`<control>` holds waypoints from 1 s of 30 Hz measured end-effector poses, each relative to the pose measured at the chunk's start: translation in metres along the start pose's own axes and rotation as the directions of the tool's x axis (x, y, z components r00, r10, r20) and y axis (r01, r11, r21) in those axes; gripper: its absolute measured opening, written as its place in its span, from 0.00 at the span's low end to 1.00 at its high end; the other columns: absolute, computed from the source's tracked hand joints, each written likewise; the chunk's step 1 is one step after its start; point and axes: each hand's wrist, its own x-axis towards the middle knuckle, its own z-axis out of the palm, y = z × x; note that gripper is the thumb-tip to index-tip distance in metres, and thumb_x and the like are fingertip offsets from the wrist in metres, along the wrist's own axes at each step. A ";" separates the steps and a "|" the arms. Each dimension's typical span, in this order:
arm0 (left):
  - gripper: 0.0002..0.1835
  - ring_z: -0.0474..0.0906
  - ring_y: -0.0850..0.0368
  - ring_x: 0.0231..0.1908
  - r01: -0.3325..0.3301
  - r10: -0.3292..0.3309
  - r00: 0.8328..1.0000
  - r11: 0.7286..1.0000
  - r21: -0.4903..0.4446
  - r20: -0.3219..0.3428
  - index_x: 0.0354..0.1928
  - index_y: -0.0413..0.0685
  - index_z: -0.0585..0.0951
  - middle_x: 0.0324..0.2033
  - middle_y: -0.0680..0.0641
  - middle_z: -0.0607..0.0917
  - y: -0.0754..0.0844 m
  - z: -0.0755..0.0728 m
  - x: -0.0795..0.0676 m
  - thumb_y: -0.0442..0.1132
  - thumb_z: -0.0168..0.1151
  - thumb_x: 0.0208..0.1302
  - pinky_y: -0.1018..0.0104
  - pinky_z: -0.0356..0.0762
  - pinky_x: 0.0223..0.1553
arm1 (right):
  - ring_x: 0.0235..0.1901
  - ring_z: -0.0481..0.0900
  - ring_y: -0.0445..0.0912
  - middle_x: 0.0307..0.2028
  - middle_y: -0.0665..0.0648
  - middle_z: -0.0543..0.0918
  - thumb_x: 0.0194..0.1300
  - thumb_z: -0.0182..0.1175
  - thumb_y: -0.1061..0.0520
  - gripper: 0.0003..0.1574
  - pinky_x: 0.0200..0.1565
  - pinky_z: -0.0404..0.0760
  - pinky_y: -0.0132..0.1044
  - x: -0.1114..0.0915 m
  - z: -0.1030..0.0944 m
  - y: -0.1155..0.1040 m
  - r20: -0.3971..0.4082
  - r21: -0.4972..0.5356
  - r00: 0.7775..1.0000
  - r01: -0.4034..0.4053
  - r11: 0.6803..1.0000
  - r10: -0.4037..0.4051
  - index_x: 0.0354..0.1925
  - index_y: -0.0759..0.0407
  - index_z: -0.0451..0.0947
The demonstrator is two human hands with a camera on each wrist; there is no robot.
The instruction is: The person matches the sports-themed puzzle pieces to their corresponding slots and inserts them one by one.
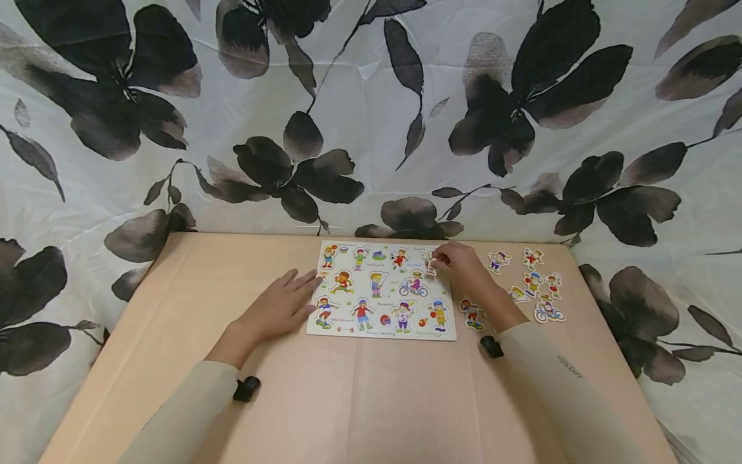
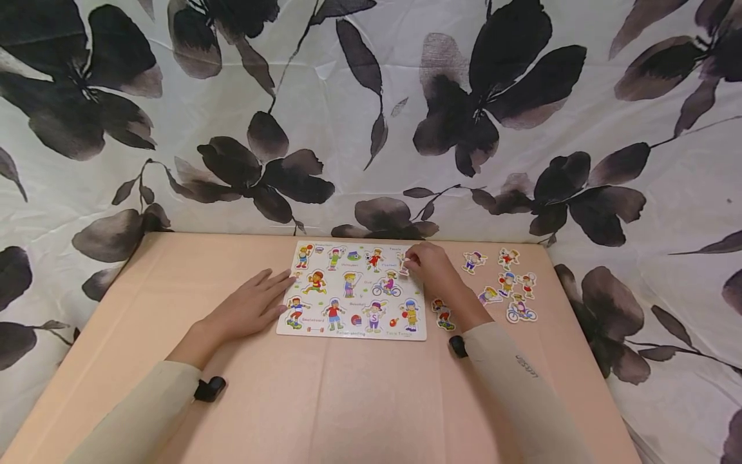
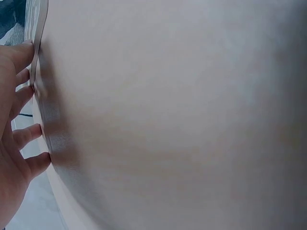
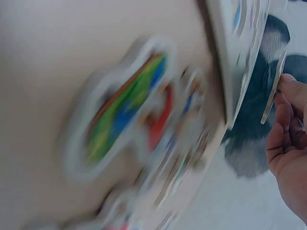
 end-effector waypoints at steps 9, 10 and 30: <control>0.35 0.55 0.31 0.78 -0.013 0.013 1.000 1.000 0.005 0.014 0.80 0.52 0.62 0.80 0.47 0.61 -0.002 0.002 0.001 0.55 0.54 0.77 0.37 0.55 0.78 | 0.38 0.77 0.48 0.40 0.55 0.82 0.72 0.66 0.52 0.13 0.42 0.81 0.38 0.027 0.026 -0.039 0.024 -0.013 0.998 0.062 0.998 -0.062 0.48 0.60 0.85; 0.35 0.55 0.31 0.78 -0.012 0.011 1.000 1.000 0.005 0.015 0.80 0.52 0.62 0.80 0.47 0.61 -0.002 0.002 0.000 0.55 0.54 0.77 0.37 0.55 0.78 | 0.38 0.76 0.47 0.40 0.55 0.81 0.72 0.66 0.52 0.13 0.41 0.81 0.37 0.030 0.029 -0.043 0.030 -0.014 0.997 0.071 0.997 -0.070 0.48 0.59 0.85; 0.35 0.55 0.31 0.78 -0.015 0.015 1.000 1.000 -0.004 -0.001 0.80 0.53 0.63 0.80 0.49 0.61 -0.003 0.001 -0.003 0.55 0.55 0.76 0.36 0.55 0.78 | 0.35 0.74 0.44 0.33 0.52 0.80 0.73 0.63 0.56 0.06 0.36 0.75 0.33 0.076 0.073 -0.110 0.109 -0.090 0.976 0.197 0.976 -0.187 0.37 0.56 0.83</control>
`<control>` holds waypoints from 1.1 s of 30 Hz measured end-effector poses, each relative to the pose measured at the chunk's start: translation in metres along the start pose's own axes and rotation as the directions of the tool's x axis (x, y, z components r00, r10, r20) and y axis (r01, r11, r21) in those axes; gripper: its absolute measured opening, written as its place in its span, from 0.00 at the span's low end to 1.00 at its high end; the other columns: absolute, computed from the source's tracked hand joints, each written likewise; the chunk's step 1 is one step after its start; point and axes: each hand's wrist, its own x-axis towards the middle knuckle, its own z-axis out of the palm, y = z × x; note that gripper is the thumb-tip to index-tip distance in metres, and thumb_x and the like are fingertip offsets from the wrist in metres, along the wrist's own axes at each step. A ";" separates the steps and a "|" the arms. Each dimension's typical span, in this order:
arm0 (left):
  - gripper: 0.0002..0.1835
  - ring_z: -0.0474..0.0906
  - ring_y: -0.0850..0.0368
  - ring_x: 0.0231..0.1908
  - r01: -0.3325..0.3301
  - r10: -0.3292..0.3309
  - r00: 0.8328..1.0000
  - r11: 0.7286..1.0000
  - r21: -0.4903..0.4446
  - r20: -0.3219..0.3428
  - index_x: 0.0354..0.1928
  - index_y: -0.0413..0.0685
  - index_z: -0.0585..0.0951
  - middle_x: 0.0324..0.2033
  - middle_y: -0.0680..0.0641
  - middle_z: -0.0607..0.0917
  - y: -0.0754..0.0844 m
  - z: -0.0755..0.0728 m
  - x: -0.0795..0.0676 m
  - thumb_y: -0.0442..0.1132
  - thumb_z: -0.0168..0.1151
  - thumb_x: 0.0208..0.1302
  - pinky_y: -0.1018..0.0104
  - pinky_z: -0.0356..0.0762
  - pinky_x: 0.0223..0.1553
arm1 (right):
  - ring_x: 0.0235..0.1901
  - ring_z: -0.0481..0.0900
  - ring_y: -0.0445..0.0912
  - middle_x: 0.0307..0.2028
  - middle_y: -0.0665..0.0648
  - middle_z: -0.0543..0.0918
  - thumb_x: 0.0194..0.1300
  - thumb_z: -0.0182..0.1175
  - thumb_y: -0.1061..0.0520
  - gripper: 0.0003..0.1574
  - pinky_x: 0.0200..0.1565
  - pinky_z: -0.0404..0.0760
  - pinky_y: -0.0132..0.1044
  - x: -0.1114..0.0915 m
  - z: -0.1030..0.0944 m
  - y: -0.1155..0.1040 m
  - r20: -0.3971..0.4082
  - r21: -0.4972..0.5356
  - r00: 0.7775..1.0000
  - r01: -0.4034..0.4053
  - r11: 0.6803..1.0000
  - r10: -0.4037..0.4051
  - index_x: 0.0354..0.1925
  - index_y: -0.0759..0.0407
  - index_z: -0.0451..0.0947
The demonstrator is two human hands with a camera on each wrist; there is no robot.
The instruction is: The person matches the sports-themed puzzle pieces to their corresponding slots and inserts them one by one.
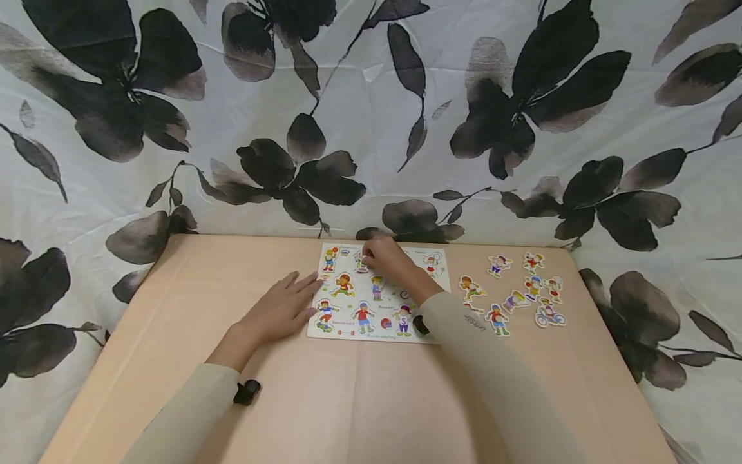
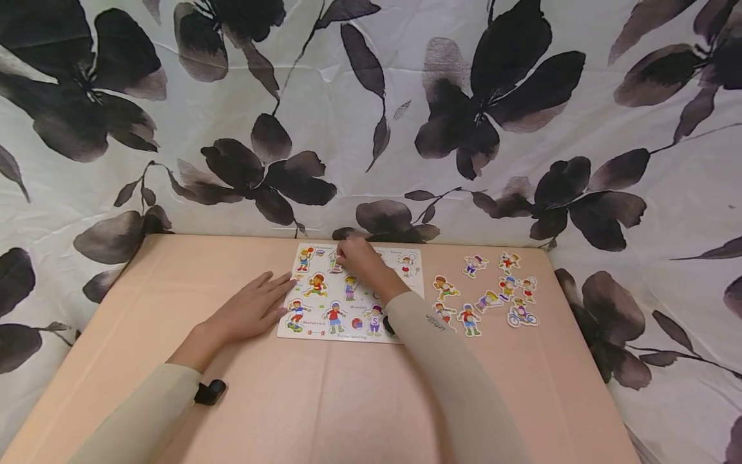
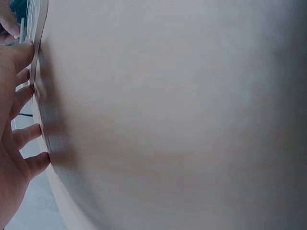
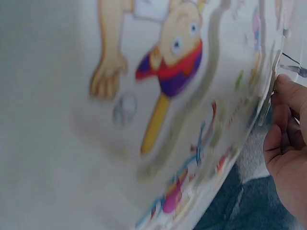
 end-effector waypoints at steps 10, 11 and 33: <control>0.35 0.56 0.30 0.77 -0.012 0.012 1.000 1.000 0.008 -0.006 0.80 0.52 0.64 0.80 0.47 0.63 0.000 -0.002 -0.001 0.54 0.55 0.76 0.37 0.56 0.77 | 0.36 0.76 0.45 0.38 0.54 0.82 0.74 0.64 0.53 0.08 0.41 0.80 0.36 0.007 0.007 -0.010 0.044 -0.097 0.999 0.017 0.995 -0.013 0.41 0.57 0.85; 0.35 0.56 0.30 0.77 -0.013 0.013 1.000 1.000 0.009 -0.006 0.79 0.52 0.64 0.80 0.47 0.63 0.000 -0.002 -0.001 0.54 0.55 0.76 0.37 0.56 0.77 | 0.36 0.76 0.45 0.38 0.54 0.82 0.74 0.64 0.53 0.08 0.40 0.80 0.36 0.007 0.007 -0.010 0.047 -0.099 0.999 0.020 0.995 -0.015 0.41 0.57 0.85; 0.35 0.55 0.30 0.78 -0.004 0.004 1.000 1.000 0.001 0.008 0.80 0.52 0.64 0.80 0.47 0.62 0.000 -0.005 0.004 0.54 0.56 0.76 0.37 0.55 0.78 | 0.44 0.77 0.47 0.48 0.55 0.81 0.74 0.63 0.55 0.14 0.51 0.82 0.40 -0.018 -0.011 0.005 -0.019 0.025 1.000 0.008 1.000 -0.008 0.54 0.57 0.83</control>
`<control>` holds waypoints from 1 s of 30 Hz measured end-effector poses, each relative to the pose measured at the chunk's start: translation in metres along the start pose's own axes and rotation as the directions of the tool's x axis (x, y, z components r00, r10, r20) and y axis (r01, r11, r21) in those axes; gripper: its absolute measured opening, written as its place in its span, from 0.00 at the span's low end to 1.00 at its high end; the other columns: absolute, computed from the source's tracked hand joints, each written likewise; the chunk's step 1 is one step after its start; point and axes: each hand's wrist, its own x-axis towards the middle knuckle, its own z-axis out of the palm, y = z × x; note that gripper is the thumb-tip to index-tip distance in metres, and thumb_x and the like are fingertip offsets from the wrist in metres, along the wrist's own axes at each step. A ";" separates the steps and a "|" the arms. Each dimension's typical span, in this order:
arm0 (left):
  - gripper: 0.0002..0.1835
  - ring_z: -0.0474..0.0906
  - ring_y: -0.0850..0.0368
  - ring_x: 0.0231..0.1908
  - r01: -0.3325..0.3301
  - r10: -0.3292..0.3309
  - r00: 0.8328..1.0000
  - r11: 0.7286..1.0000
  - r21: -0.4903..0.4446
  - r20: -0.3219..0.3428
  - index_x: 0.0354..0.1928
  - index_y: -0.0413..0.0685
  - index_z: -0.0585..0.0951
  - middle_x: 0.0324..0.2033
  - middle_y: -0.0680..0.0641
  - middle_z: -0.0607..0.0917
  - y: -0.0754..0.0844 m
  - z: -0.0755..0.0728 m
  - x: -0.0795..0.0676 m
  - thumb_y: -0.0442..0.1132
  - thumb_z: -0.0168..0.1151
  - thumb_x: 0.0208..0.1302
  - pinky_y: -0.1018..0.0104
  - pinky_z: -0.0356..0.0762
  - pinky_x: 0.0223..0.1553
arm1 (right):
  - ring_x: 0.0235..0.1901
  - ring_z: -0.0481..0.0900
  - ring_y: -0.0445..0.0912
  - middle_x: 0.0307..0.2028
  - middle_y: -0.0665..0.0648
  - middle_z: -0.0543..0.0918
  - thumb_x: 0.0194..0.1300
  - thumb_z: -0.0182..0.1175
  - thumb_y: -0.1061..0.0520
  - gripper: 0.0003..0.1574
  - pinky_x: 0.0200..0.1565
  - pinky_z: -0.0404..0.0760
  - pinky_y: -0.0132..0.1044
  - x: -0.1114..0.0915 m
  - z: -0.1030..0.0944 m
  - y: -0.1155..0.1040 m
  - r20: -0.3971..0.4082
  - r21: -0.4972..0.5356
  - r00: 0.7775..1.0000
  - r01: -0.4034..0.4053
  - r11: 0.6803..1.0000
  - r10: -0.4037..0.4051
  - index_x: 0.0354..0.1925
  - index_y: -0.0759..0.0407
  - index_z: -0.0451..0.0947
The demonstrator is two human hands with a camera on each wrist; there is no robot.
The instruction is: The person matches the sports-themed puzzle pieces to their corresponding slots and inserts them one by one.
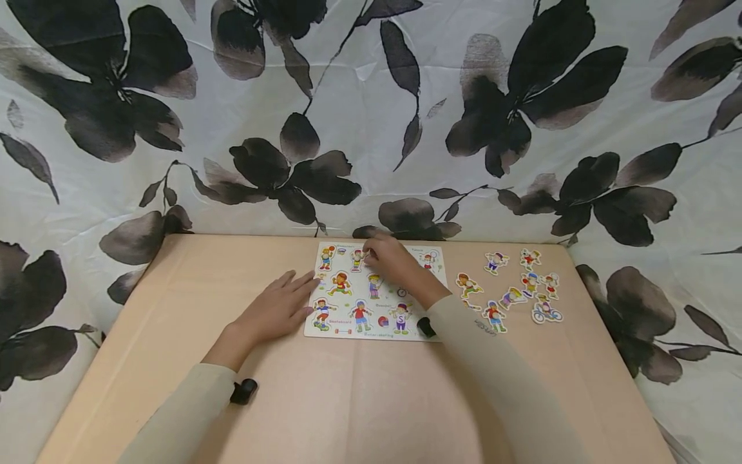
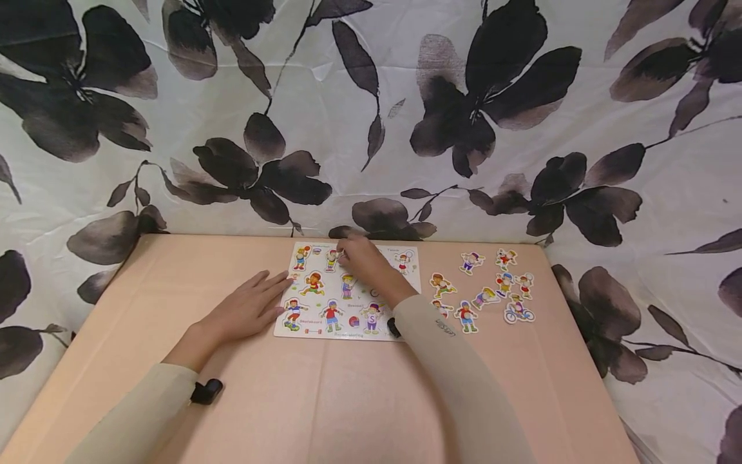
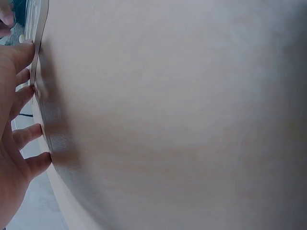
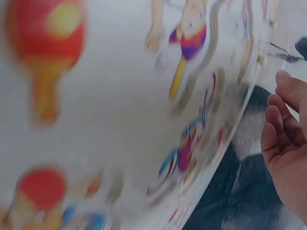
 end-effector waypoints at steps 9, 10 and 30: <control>0.35 0.55 0.31 0.78 0.005 -0.005 1.000 1.000 0.005 0.002 0.80 0.51 0.64 0.80 0.47 0.62 0.000 0.001 0.000 0.54 0.56 0.76 0.37 0.55 0.78 | 0.48 0.81 0.47 0.50 0.54 0.83 0.72 0.66 0.52 0.16 0.53 0.84 0.42 -0.026 -0.014 0.027 -0.056 0.026 0.998 -0.008 1.000 0.009 0.55 0.55 0.84; 0.35 0.55 0.31 0.78 0.005 -0.005 1.000 1.000 0.006 0.001 0.80 0.52 0.64 0.80 0.47 0.62 0.000 0.001 0.000 0.54 0.56 0.76 0.37 0.55 0.78 | 0.48 0.81 0.47 0.49 0.54 0.83 0.72 0.66 0.52 0.17 0.53 0.84 0.42 -0.029 -0.016 0.031 -0.058 0.024 0.998 -0.013 1.000 0.014 0.56 0.55 0.83; 0.35 0.54 0.30 0.78 0.009 -0.009 1.000 1.000 -0.005 0.014 0.80 0.52 0.63 0.80 0.48 0.61 0.001 0.000 0.000 0.54 0.56 0.76 0.36 0.55 0.78 | 0.51 0.82 0.53 0.52 0.58 0.83 0.72 0.66 0.54 0.18 0.53 0.85 0.51 -0.108 -0.047 0.091 -0.139 0.135 0.977 -0.141 0.981 0.160 0.56 0.60 0.83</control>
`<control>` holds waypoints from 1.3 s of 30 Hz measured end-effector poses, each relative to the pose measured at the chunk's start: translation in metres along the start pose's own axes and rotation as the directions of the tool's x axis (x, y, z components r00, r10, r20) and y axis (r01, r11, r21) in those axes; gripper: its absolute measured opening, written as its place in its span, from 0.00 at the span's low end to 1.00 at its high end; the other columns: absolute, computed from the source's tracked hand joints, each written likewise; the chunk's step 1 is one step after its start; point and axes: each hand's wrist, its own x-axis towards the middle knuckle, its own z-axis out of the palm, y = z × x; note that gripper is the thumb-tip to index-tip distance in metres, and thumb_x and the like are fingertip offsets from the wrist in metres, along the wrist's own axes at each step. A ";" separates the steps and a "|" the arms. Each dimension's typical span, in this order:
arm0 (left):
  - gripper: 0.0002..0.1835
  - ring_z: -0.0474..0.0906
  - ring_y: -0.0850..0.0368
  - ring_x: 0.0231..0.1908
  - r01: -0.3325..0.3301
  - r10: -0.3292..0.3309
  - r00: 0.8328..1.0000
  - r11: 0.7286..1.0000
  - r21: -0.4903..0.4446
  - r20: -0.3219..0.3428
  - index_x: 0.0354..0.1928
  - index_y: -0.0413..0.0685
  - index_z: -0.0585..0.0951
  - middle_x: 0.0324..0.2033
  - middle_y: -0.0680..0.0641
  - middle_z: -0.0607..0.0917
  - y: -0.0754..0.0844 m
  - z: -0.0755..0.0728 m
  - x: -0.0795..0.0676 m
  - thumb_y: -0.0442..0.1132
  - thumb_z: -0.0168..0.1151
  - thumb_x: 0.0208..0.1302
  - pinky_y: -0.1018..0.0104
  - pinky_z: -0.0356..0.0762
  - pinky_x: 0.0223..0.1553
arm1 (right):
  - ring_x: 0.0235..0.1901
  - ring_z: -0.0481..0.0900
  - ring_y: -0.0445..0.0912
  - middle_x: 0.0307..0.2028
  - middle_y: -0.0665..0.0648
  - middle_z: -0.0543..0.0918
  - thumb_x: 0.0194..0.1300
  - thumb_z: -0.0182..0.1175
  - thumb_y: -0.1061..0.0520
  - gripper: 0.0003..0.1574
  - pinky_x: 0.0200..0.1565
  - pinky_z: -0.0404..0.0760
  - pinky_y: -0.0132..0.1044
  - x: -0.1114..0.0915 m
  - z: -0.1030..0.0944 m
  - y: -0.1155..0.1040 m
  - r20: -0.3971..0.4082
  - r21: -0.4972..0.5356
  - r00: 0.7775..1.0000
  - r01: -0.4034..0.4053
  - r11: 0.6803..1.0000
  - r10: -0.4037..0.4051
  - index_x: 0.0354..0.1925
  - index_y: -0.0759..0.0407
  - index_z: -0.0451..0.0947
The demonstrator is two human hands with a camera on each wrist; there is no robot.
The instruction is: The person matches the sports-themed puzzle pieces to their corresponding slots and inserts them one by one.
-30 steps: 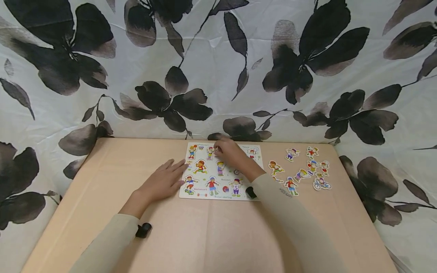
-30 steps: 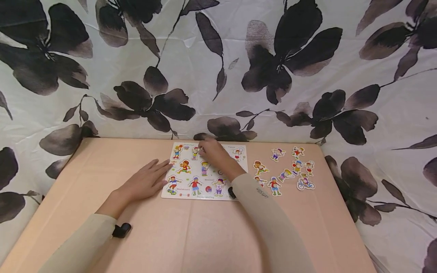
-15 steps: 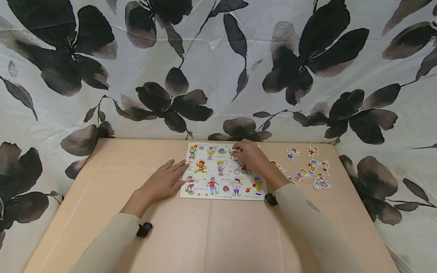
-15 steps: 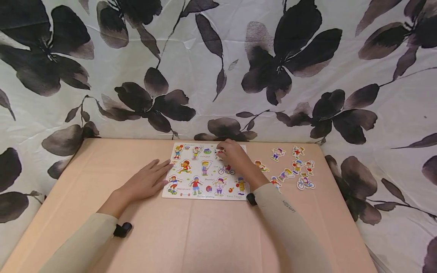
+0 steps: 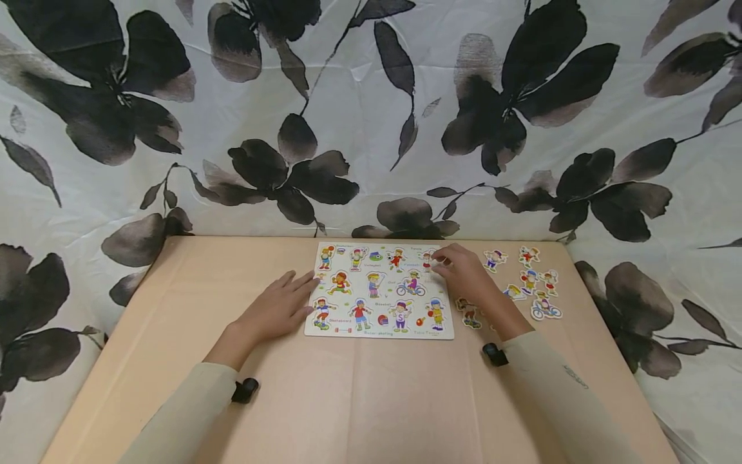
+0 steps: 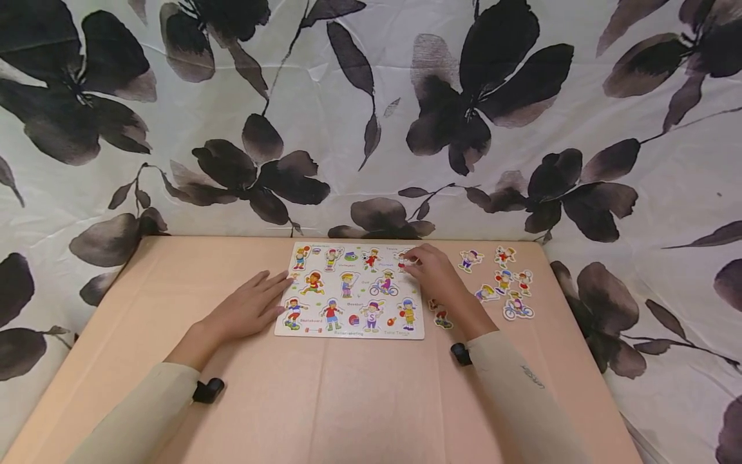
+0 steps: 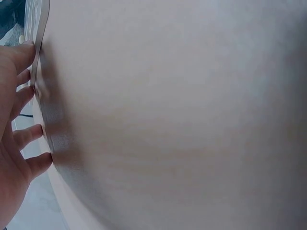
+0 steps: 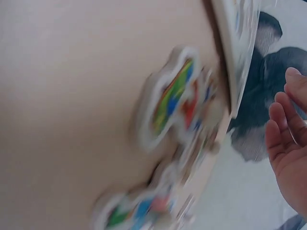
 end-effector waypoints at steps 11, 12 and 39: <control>0.35 0.54 0.30 0.78 -0.005 0.005 1.000 1.000 0.005 0.002 0.80 0.51 0.63 0.80 0.47 0.61 -0.001 0.000 -0.002 0.53 0.55 0.76 0.37 0.54 0.78 | 0.50 0.81 0.56 0.51 0.61 0.82 0.74 0.64 0.54 0.20 0.52 0.84 0.54 -0.036 -0.020 0.037 -0.035 0.000 0.993 -0.115 0.993 0.114 0.58 0.62 0.81; 0.35 0.54 0.31 0.78 -0.004 0.004 1.000 1.000 0.009 0.000 0.80 0.51 0.63 0.80 0.47 0.61 -0.001 0.000 -0.002 0.53 0.55 0.76 0.37 0.54 0.78 | 0.50 0.81 0.57 0.50 0.61 0.83 0.73 0.65 0.54 0.20 0.52 0.84 0.54 -0.037 -0.022 0.042 -0.045 0.000 0.993 -0.113 0.994 0.113 0.58 0.62 0.81; 0.35 0.55 0.31 0.78 -0.001 0.001 1.000 1.000 0.012 0.000 0.80 0.53 0.63 0.80 0.48 0.61 0.001 0.000 -0.002 0.55 0.55 0.76 0.36 0.56 0.78 | 0.49 0.75 0.63 0.51 0.72 0.78 0.77 0.58 0.55 0.25 0.52 0.80 0.62 -0.048 -0.080 0.155 -0.205 -0.041 0.873 -0.460 0.887 0.443 0.64 0.71 0.73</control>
